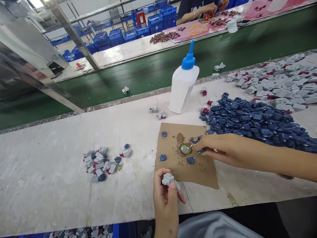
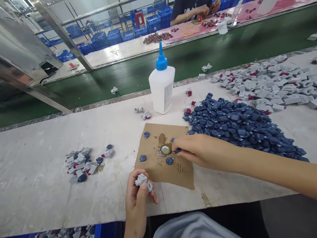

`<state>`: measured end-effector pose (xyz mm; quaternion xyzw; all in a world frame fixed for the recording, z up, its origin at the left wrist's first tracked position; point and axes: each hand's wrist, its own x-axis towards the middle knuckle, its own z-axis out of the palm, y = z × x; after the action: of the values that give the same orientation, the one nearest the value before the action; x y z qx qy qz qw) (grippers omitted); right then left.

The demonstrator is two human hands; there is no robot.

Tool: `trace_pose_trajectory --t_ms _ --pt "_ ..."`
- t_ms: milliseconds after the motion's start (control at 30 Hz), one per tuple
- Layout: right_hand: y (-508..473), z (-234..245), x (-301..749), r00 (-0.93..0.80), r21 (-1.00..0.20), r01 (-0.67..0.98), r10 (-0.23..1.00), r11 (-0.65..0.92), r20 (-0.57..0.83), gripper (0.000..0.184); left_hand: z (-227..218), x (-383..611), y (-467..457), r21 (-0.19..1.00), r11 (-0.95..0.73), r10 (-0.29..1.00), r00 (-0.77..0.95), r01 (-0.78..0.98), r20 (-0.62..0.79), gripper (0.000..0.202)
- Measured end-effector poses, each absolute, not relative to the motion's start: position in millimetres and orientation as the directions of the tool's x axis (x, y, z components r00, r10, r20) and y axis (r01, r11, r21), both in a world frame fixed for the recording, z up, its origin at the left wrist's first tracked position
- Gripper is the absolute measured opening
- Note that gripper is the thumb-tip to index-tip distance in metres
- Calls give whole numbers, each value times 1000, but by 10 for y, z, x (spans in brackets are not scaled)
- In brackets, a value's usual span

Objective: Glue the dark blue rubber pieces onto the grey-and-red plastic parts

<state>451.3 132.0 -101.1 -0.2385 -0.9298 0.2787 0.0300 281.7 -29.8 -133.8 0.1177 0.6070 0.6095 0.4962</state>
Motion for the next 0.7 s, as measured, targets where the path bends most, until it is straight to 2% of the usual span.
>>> trace_pose_trajectory --t_ms 100,200,267,400,500,600,700 --pt "1362 -1043 4312 -932 -452 316 362 834 17 35 -1303 2807 -271 820 215 718 -484 -531 -501 43" --pt "1359 -1111 4189 -914 -360 332 391 872 105 41 -1265 2775 -253 780 175 690 -491 -601 -533 47" --pt "1354 -1120 4147 -905 -395 333 408 856 120 39 -1239 2748 -251 747 143 674 -489 -649 -554 41" --pt "1387 -1031 4122 -914 -536 305 400 787 67 33 -1197 2704 -250 687 94 645 -482 -720 -593 36" --pt "1415 -943 4126 -922 -559 321 386 764 -1 32 -1187 2689 -246 680 92 635 -483 -727 -603 35" --pt "1402 -900 4137 -914 -500 373 403 782 -51 34 -1190 2687 -246 680 102 627 -484 -726 -611 33" --pt "1356 -925 4146 -870 -368 487 476 793 -127 31 -1189 2697 -246 681 105 629 -482 -725 -610 33"
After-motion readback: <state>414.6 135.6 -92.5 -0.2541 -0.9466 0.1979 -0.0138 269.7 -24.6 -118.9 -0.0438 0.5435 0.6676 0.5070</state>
